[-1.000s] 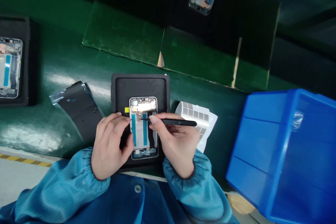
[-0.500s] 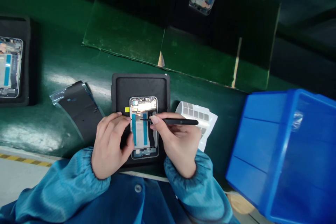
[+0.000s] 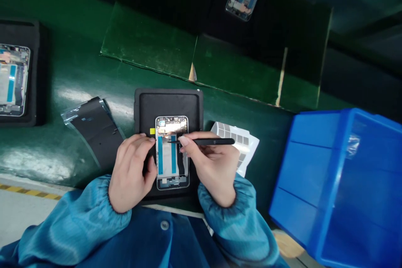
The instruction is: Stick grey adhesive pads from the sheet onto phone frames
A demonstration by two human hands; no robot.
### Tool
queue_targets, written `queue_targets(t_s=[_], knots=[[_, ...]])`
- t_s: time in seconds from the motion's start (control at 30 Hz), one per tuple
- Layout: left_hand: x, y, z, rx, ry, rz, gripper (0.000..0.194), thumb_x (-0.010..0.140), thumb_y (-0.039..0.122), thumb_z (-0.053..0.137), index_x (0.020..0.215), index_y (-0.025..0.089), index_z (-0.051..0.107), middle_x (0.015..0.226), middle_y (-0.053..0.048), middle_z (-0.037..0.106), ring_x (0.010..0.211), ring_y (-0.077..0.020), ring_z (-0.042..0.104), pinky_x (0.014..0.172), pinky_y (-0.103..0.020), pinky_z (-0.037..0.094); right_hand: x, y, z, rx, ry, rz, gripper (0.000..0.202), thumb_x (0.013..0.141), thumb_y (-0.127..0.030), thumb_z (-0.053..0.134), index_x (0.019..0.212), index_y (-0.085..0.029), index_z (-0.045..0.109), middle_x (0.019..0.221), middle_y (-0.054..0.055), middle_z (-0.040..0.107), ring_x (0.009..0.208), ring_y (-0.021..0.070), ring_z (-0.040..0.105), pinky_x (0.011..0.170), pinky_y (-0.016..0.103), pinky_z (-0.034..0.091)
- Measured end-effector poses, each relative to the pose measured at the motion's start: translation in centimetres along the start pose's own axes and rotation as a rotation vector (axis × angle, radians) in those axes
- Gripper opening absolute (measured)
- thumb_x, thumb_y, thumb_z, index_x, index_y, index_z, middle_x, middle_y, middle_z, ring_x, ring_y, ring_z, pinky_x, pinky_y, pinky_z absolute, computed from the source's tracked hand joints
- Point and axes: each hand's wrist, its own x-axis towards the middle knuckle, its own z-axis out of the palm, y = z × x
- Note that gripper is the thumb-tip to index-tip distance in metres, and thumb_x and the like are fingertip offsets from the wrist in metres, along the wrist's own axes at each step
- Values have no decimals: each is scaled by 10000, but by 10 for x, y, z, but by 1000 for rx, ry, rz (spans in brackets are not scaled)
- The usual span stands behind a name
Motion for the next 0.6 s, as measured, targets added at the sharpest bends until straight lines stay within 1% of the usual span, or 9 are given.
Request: queue_targets(t_s=[0.17,0.47,0.6], knots=[[-1,0,0,11,-4,1,479,860,81,574,1316,181,466,1182,-123,652,1240,-295,572,1047,-468,495,-1,0,1,-1,2,-1,139,788,-325,826,792,-199,769,690,22,764,553,166,698,519,275,582],[0,2,0,16,6,12,455,858,50,581,1292,144,480,1172,-130,650,1239,-280,558,1067,-431,480,-2,1,1,-4,12,-18,128,792,-310,826,804,-196,770,712,20,766,579,164,709,549,266,590],[-1,1,1,11,2,14,457,855,46,585,1291,138,483,1174,-134,651,1249,-286,552,1073,-441,474,-3,4,1,3,13,-30,111,800,-298,820,815,-201,768,736,17,771,590,156,714,556,254,593]])
